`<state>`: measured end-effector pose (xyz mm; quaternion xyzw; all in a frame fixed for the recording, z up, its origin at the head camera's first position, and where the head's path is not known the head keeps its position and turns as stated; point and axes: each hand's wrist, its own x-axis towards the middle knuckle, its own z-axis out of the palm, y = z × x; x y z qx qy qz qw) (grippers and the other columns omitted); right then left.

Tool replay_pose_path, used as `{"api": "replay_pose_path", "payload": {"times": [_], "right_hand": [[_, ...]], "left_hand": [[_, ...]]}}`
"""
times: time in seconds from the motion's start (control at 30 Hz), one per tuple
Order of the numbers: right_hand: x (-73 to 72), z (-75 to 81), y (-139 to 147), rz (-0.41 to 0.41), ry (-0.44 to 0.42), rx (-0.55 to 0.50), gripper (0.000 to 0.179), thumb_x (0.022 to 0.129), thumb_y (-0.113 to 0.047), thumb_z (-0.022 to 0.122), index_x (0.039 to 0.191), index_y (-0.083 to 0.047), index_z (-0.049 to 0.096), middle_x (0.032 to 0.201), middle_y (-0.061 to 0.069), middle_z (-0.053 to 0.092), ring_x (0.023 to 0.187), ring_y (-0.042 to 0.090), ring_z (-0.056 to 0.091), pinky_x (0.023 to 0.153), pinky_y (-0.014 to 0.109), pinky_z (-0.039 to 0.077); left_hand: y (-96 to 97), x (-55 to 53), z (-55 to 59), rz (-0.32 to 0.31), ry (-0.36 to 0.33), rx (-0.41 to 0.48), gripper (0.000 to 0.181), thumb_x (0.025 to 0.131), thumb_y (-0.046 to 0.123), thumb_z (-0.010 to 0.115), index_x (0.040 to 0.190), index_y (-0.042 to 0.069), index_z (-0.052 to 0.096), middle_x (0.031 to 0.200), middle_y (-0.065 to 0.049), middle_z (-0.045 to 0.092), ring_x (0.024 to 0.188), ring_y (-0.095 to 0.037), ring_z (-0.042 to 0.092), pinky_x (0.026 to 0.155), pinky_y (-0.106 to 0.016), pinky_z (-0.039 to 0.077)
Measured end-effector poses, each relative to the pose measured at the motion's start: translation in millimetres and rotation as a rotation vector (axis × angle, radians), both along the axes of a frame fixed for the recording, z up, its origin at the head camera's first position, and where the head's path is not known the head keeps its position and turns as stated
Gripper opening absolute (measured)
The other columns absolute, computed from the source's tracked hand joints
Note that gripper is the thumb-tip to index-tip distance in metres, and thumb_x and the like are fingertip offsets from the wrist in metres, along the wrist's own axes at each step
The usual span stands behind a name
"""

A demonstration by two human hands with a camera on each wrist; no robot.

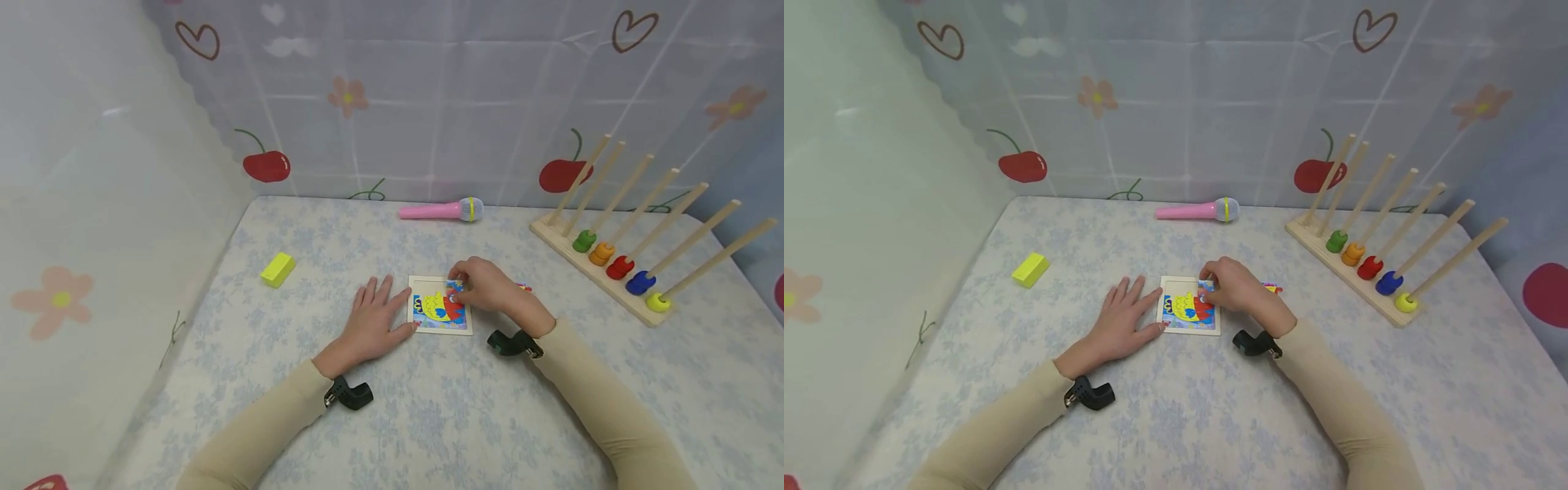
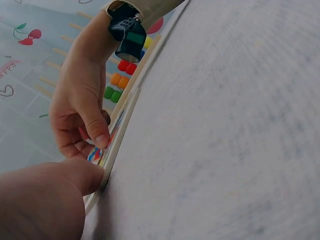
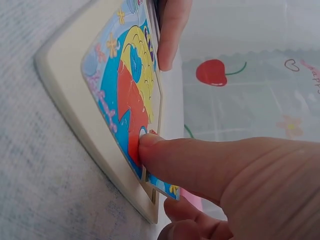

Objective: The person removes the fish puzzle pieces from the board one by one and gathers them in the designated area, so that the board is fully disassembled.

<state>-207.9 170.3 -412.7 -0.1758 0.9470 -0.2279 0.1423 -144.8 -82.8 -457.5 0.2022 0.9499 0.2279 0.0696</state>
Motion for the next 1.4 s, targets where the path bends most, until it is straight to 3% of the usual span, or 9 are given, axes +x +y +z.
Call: {"api": "replay_pose_path", "payload": {"times": [0.27, 0.6, 1.4], "right_hand": [[4.5, -1.3, 0.1, -0.022, -0.051, -0.037, 0.033, 0.089, -0.016, 0.078, 0.116, -0.007, 0.062, 0.111, 0.016, 0.065, 0.095, 0.027, 0.055, 0.082, 0.036, 0.052], [6.6, -3.1, 1.7, -0.023, -0.107, -0.054, 0.033, 0.092, -0.016, 0.076, 0.118, -0.009, 0.057, 0.108, 0.014, 0.064, 0.089, 0.025, 0.056, 0.074, 0.029, 0.049], [1.6, 1.1, 0.3, -0.031, -0.102, -0.039, 0.033, 0.092, -0.017, 0.076, 0.119, -0.010, 0.058, 0.103, 0.012, 0.063, 0.089, 0.024, 0.055, 0.074, 0.029, 0.048]], "left_hand": [[0.9, 2.5, 2.4, 0.001, 0.001, 0.002, 0.068, 0.097, 0.050, 0.055, 0.157, 0.021, 0.042, 0.170, -0.020, 0.021, 0.158, -0.047, 0.008, 0.125, -0.064, 0.009], [2.3, 3.7, 0.5, -0.002, -0.010, -0.007, 0.068, 0.098, 0.049, 0.056, 0.158, 0.020, 0.042, 0.170, -0.020, 0.020, 0.158, -0.047, 0.008, 0.125, -0.064, 0.009], [1.1, 2.8, 7.3, -0.005, 0.013, 0.021, 0.066, 0.097, 0.045, 0.057, 0.156, 0.017, 0.045, 0.168, -0.023, 0.022, 0.157, -0.049, 0.009, 0.124, -0.066, 0.011]]}}
